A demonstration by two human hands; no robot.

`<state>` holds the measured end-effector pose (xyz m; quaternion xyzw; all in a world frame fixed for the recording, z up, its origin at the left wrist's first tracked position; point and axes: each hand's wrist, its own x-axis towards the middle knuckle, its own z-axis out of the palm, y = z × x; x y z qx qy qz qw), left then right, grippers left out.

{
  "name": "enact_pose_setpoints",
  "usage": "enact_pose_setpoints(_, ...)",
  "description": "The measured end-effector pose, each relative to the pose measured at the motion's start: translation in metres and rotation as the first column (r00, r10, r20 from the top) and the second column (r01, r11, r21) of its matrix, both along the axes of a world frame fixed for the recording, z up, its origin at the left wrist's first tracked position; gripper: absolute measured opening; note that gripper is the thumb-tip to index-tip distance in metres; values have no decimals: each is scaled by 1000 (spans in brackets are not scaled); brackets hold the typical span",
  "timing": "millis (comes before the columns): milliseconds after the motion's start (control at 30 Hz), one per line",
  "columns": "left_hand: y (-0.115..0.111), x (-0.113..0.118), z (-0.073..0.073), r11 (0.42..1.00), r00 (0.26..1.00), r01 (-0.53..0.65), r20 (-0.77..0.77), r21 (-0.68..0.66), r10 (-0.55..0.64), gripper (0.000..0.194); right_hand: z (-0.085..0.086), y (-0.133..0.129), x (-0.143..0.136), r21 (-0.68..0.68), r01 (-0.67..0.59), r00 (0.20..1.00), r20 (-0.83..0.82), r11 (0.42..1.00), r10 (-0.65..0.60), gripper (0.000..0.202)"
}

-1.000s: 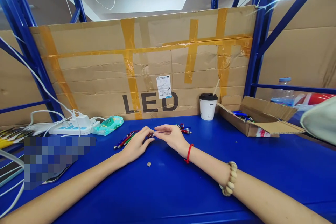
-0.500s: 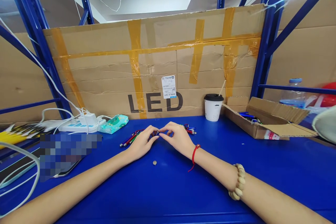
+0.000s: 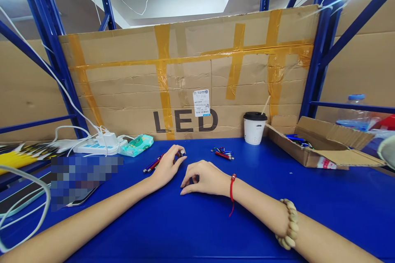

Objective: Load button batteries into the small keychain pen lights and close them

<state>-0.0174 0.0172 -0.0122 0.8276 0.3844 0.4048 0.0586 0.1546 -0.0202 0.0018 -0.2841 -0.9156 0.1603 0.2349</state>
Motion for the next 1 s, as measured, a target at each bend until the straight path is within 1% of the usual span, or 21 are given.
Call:
enact_pose_setpoints(167,-1,1,2,999,999,26,30,27,-27,6,2,4,4,64,149,988,23,987,-151,17)
enact_pose_setpoints(233,-3,2,3,999,998,34,55,17,-35,5,2,5,6,74,205,978,33,976,-208,16)
enact_pose_setpoints(300,-4,2,4,999,993,43,115,-20,-41,11,2,6,7,77,244,968,42,967,-248,16)
enact_pose_setpoints(433,-6,3,3,994,965,74,256,-81,-51,30,4,7,8,95,294,952,55,951,-300,16)
enact_pose_setpoints(500,-6,3,2,992,957,100,279,-82,-74,29,5,7,7,100,313,945,62,944,-320,16)
enact_pose_setpoints(700,-7,3,4,983,957,168,251,-68,-146,14,4,8,8,82,324,941,72,943,-330,17)
enact_pose_setpoints(867,-9,4,6,981,962,180,223,-76,-160,11,0,11,9,87,332,941,32,939,-336,22)
enact_pose_setpoints(933,-9,3,6,982,965,172,211,-76,-153,11,1,14,10,116,377,926,-8,919,-378,26)
enact_pose_setpoints(1000,-10,3,6,984,970,159,200,-77,-141,12,2,17,14,161,448,894,-54,879,-446,26)
